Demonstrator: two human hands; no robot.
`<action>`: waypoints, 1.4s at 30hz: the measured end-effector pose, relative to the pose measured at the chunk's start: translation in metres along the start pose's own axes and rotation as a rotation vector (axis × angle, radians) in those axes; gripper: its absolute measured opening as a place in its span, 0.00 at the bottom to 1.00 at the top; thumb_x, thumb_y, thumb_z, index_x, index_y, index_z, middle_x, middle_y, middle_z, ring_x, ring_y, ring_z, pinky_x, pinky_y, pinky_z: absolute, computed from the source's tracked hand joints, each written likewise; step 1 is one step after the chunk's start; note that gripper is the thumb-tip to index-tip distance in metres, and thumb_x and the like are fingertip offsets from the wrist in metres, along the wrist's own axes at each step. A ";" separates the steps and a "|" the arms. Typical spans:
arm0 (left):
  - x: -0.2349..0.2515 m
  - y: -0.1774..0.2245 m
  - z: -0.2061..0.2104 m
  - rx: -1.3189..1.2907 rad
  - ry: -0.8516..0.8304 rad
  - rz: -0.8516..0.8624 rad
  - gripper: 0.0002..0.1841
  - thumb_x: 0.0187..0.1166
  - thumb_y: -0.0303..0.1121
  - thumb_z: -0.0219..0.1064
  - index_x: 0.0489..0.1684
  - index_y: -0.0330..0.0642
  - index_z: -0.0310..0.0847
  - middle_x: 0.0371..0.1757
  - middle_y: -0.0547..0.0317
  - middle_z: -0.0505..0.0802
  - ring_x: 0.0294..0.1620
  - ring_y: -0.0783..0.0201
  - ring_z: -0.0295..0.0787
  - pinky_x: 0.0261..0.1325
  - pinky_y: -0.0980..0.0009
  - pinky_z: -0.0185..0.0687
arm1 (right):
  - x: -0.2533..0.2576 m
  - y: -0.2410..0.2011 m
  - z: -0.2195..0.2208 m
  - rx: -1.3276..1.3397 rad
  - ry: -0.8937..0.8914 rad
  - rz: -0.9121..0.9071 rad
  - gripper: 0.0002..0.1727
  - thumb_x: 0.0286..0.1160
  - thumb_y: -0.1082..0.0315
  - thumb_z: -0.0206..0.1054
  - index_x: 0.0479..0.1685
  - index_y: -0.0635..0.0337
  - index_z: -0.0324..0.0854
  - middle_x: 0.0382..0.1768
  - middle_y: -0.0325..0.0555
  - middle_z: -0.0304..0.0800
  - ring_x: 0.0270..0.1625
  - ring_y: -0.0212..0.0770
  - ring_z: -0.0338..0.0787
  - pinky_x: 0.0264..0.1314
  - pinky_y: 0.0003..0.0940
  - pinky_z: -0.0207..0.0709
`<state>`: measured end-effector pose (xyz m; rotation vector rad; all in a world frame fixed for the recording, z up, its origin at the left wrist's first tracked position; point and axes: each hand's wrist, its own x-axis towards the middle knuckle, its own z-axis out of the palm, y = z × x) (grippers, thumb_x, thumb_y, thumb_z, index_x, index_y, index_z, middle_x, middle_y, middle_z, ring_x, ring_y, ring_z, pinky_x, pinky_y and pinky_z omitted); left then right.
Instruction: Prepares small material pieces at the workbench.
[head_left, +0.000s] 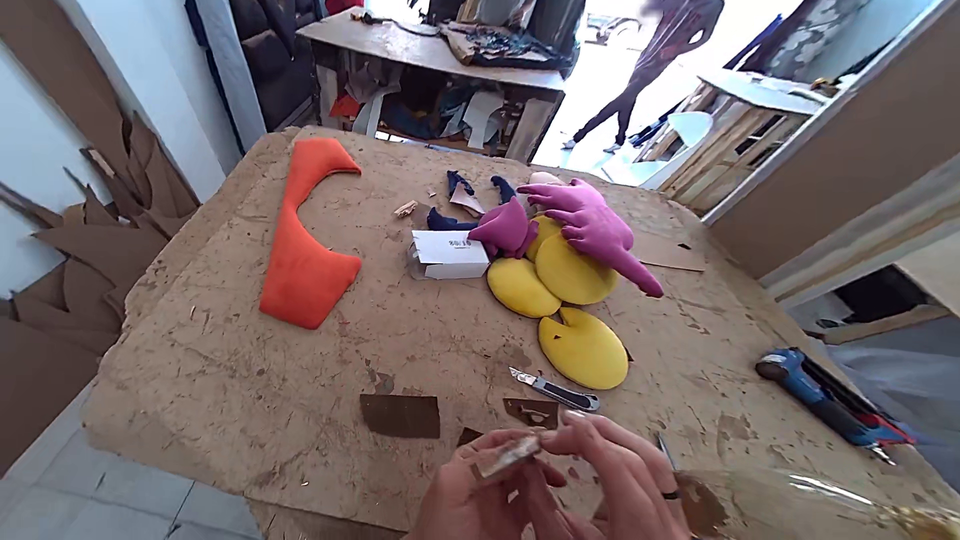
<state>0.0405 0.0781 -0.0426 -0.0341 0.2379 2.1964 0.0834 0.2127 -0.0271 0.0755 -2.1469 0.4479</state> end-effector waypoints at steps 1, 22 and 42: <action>0.000 -0.003 -0.003 0.047 0.006 0.008 0.17 0.80 0.36 0.59 0.56 0.36 0.88 0.50 0.49 0.95 0.51 0.60 0.93 0.59 0.64 0.87 | -0.002 0.002 -0.004 0.020 -0.034 0.044 0.24 0.71 0.57 0.73 0.66 0.42 0.74 0.49 0.30 0.86 0.60 0.29 0.86 0.67 0.25 0.79; -0.027 0.113 -0.203 2.186 0.209 0.763 0.10 0.75 0.30 0.60 0.40 0.45 0.90 0.60 0.58 0.94 0.70 0.62 0.86 0.74 0.63 0.83 | -0.080 0.034 0.146 -0.035 -0.810 0.301 0.38 0.61 0.66 0.75 0.80 0.58 0.73 0.44 0.39 0.94 0.48 0.44 0.94 0.53 0.46 0.88; -0.014 0.114 -0.209 2.377 -0.077 0.708 0.09 0.76 0.38 0.62 0.31 0.49 0.86 0.69 0.63 0.91 0.74 0.63 0.85 0.80 0.57 0.77 | -0.084 0.035 0.152 -0.138 -0.832 0.271 0.39 0.59 0.63 0.76 0.80 0.53 0.74 0.42 0.34 0.94 0.47 0.42 0.94 0.44 0.44 0.89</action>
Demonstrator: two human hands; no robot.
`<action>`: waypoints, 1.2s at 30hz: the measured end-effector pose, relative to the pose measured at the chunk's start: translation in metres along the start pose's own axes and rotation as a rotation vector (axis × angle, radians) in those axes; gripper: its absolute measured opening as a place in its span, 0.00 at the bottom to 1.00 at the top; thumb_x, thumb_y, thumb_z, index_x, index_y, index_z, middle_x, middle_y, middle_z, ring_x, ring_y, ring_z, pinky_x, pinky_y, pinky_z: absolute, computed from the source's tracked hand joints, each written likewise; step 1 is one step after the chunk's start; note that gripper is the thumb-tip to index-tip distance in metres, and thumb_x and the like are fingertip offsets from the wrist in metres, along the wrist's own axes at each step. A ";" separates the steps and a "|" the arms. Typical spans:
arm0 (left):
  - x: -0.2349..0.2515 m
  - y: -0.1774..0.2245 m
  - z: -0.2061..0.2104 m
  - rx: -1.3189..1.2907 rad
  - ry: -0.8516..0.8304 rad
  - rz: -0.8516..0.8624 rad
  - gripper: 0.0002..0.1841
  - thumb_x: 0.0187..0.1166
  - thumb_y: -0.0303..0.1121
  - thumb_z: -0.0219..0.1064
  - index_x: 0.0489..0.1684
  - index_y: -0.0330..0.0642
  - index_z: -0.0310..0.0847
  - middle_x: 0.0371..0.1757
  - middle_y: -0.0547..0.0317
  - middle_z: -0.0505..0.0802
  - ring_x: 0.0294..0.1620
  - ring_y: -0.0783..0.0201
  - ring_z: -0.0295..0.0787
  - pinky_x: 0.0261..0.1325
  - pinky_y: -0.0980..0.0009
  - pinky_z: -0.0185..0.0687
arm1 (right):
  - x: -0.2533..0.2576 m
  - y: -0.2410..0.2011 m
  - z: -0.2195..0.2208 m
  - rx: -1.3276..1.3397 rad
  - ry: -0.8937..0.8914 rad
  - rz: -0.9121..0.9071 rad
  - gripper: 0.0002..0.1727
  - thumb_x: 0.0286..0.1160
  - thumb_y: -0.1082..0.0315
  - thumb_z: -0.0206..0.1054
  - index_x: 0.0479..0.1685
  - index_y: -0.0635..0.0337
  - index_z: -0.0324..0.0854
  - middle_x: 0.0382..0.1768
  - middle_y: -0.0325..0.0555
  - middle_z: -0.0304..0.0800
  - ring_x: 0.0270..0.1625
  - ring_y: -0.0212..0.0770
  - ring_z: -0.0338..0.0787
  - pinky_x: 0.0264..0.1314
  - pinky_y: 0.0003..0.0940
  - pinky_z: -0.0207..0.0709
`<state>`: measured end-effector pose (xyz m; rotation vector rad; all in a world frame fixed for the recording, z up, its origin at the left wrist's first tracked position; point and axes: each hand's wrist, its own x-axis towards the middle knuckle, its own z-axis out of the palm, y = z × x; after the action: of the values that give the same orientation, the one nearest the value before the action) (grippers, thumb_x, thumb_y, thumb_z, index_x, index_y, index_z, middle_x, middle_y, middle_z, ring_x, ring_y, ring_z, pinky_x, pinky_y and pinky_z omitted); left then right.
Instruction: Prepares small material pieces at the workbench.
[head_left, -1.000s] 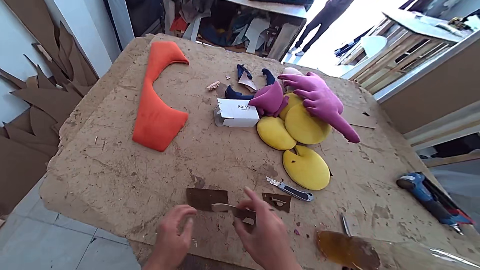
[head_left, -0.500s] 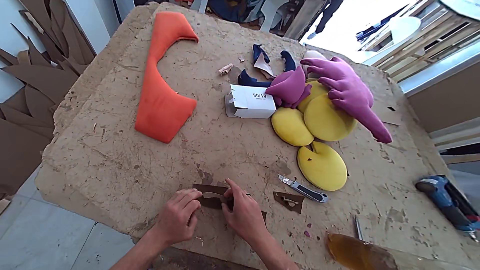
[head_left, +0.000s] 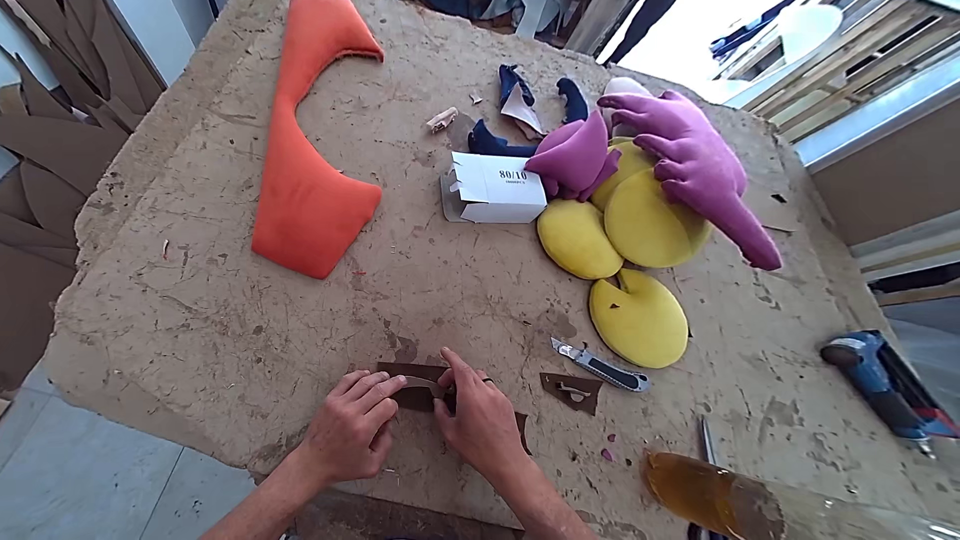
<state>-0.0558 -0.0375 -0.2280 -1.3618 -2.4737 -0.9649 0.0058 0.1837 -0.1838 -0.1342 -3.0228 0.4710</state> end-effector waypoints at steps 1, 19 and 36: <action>0.000 0.000 -0.001 0.005 -0.008 0.003 0.09 0.77 0.40 0.61 0.31 0.49 0.85 0.70 0.64 0.91 0.75 0.63 0.84 0.80 0.56 0.77 | 0.000 0.000 0.000 -0.002 -0.004 0.001 0.39 0.59 0.63 0.75 0.81 0.53 0.74 0.43 0.34 0.94 0.47 0.42 0.94 0.45 0.44 0.89; -0.009 -0.001 0.001 0.006 0.057 0.053 0.17 0.79 0.42 0.57 0.19 0.46 0.80 0.52 0.56 0.97 0.68 0.58 0.89 0.77 0.58 0.80 | 0.001 -0.003 0.001 0.004 0.021 -0.018 0.38 0.59 0.64 0.76 0.79 0.55 0.76 0.42 0.35 0.95 0.44 0.44 0.94 0.42 0.47 0.89; -0.003 0.001 -0.002 0.092 -0.068 0.073 0.18 0.80 0.49 0.56 0.27 0.49 0.83 0.74 0.63 0.89 0.74 0.63 0.84 0.75 0.58 0.78 | 0.000 -0.006 0.004 -0.025 0.013 -0.003 0.39 0.61 0.65 0.76 0.81 0.54 0.74 0.45 0.35 0.95 0.49 0.45 0.94 0.46 0.47 0.88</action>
<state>-0.0530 -0.0403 -0.2273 -1.4676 -2.4642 -0.7914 0.0046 0.1768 -0.1854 -0.1334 -3.0163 0.4298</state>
